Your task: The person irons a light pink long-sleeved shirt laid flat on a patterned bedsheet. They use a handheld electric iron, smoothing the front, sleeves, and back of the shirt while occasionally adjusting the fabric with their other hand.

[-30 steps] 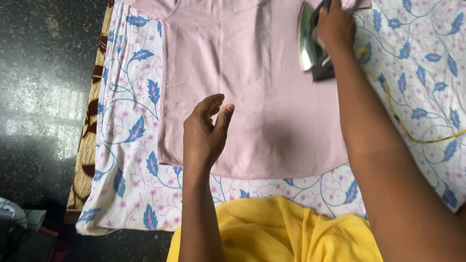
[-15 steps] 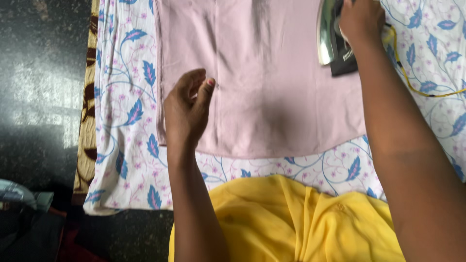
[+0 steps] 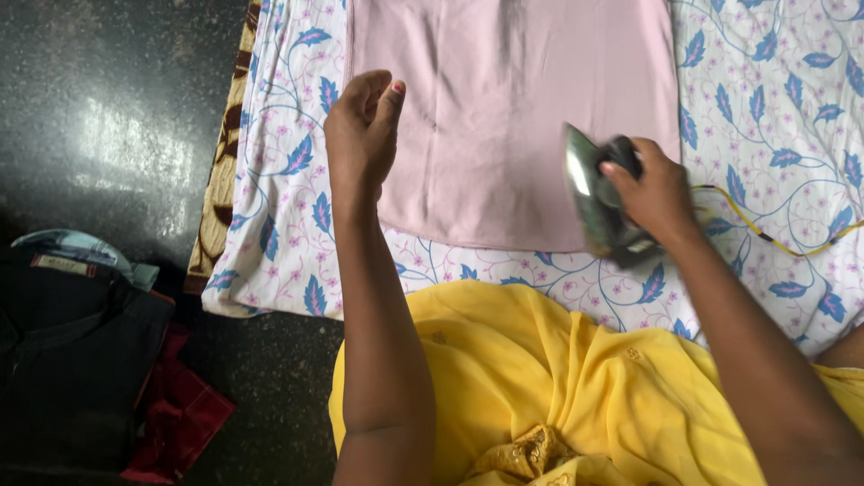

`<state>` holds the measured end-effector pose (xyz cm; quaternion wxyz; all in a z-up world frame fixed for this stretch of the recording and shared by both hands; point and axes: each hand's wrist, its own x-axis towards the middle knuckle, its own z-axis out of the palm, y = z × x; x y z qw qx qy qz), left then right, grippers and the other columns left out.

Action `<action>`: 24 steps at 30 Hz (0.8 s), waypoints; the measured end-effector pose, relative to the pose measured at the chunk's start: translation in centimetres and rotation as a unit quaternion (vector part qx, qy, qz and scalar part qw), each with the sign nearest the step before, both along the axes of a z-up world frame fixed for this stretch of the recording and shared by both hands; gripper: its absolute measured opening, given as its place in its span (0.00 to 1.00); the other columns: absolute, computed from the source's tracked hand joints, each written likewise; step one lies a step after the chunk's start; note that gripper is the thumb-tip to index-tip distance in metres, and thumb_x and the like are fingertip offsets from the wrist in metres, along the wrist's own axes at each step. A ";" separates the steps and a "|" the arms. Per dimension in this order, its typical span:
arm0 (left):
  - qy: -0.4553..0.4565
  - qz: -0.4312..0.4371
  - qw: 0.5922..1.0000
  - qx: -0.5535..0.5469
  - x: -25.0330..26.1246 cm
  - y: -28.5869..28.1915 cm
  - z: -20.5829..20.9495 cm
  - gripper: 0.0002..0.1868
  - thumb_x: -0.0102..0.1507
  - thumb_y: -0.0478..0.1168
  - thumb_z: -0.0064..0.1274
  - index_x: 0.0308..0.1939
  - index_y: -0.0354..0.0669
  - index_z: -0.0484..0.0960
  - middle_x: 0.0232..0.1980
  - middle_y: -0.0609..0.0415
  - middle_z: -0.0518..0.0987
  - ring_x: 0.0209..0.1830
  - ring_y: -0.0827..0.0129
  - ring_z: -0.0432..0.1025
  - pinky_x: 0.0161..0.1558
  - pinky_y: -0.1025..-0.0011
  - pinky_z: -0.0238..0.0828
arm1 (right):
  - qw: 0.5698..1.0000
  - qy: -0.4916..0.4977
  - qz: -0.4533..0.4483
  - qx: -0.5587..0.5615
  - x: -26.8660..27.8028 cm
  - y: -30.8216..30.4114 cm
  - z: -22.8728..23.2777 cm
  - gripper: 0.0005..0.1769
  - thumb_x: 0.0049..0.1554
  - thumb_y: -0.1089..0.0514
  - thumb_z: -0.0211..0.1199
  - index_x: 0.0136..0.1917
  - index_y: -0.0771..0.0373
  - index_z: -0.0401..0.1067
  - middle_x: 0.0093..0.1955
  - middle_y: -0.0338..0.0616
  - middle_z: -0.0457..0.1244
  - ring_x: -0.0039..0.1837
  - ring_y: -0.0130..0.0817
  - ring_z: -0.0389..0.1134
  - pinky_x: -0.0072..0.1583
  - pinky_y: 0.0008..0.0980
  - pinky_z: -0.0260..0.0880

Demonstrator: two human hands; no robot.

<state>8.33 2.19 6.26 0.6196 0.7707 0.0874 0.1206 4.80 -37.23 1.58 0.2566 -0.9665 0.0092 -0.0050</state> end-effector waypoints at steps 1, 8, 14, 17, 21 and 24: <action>0.010 0.005 1.000 0.009 -0.1 0.0 -0.1 0.20 0.67 0.47 0.57 0.55 0.34 0.82 0.52 0.43 0.86 0.52 0.62 0.82 0.55 0.68 0.77 | 0.997 0.022 -0.012 0.067 0.4 1.8 -0.2 0.24 0.62 0.51 0.68 0.67 0.64 0.69 0.49 0.56 0.71 0.46 0.45 0.74 0.49 0.42 0.74; 0.170 -0.058 0.962 0.206 0.6 -3.8 -1.4 0.24 0.65 0.57 0.56 0.54 0.42 0.81 0.46 0.46 0.86 0.46 0.61 0.81 0.47 0.63 0.75 | 0.861 0.129 0.038 0.490 5.3 16.0 -1.9 0.23 0.61 0.65 0.58 0.70 0.66 0.65 0.55 0.45 0.69 0.49 0.26 0.72 0.49 0.28 0.76; 0.168 -0.001 0.925 0.342 0.2 -10.4 -5.7 0.42 0.61 0.45 0.56 0.75 0.35 0.57 0.52 0.34 0.76 0.44 0.45 0.78 0.40 0.54 0.76 | 0.959 -0.197 0.146 0.143 -0.6 13.3 -2.7 0.05 0.65 0.66 0.61 0.55 0.67 0.74 0.41 0.51 0.66 0.44 0.44 0.69 0.49 0.40 0.72; 0.160 0.040 0.923 0.348 0.8 -11.3 -6.7 0.36 0.67 0.32 0.47 0.79 0.35 0.53 0.55 0.32 0.75 0.46 0.44 0.78 0.43 0.53 0.76 | 0.948 -0.137 0.287 -0.008 -4.0 9.9 -5.2 0.08 0.58 0.64 0.59 0.51 0.60 0.76 0.47 0.48 0.70 0.51 0.47 0.72 0.55 0.41 0.74; 0.163 0.027 0.934 0.317 0.9 -11.3 -7.6 0.42 0.61 0.29 0.47 0.78 0.34 0.48 0.58 0.27 0.71 0.45 0.40 0.77 0.43 0.53 0.75 | 0.950 -0.134 0.256 -0.120 -1.1 5.7 -9.2 0.28 0.61 0.51 0.58 0.71 0.65 0.65 0.74 0.55 0.59 0.75 0.51 0.58 0.73 0.48 0.58; 0.183 0.020 0.942 0.280 1.4 -10.8 -7.8 0.45 0.59 0.29 0.47 0.78 0.35 0.44 0.60 0.24 0.69 0.45 0.38 0.76 0.45 0.51 0.74 | 0.957 -0.094 0.210 -0.175 0.5 3.9 -10.7 0.42 0.61 0.38 0.55 0.79 0.65 0.54 0.83 0.54 0.47 0.83 0.51 0.43 0.77 0.56 0.42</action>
